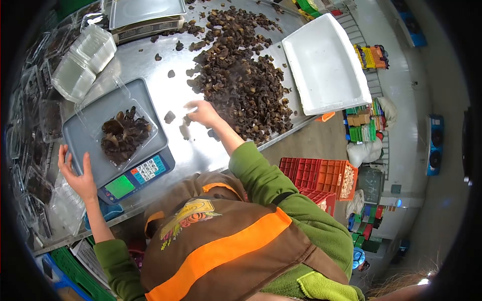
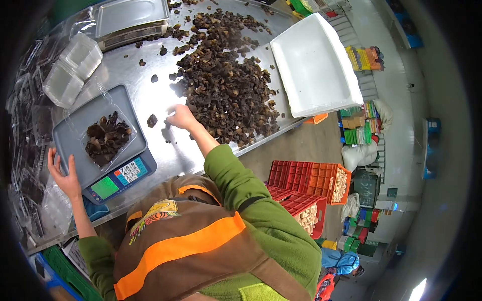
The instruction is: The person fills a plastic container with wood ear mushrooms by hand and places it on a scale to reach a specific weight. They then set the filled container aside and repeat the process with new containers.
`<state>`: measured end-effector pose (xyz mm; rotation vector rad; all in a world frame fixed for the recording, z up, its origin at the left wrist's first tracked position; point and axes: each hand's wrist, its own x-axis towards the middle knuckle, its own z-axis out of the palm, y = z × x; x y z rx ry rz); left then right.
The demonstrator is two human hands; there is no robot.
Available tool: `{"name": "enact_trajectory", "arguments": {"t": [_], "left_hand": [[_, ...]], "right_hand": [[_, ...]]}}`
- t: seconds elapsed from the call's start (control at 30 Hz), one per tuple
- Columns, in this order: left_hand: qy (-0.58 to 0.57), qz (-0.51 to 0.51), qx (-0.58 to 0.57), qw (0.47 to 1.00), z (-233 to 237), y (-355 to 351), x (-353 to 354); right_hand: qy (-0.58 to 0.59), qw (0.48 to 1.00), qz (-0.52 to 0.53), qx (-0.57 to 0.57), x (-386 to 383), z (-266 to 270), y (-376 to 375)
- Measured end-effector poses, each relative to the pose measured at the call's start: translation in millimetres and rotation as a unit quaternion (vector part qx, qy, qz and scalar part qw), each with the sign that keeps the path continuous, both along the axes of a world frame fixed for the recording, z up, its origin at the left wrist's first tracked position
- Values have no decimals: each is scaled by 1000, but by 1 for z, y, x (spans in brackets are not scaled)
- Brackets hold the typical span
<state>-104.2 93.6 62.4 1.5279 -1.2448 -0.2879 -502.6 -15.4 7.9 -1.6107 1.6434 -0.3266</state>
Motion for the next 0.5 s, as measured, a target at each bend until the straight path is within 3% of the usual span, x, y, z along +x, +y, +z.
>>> {"name": "enact_trajectory", "arguments": {"t": [0.03,0.13,0.27,0.4,0.47,0.5], "left_hand": [[-2,11,-7,1000,5,-1,-2],[6,23,0,1000,5,-1,-1],[-13,33,0,999,6,-5,-5],[-25,52,10,998,12,-6,-1],[1,70,28,997,11,-5,3],[2,72,28,997,10,-3,6]], "right_hand": [[34,997,36,-62,-2,-25,3],[88,989,75,-87,29,-33,11],[134,973,183,-39,57,-57,12],[142,968,198,-57,51,-78,12],[171,947,247,-117,30,-77,8],[189,957,186,-119,17,-68,8]]}}
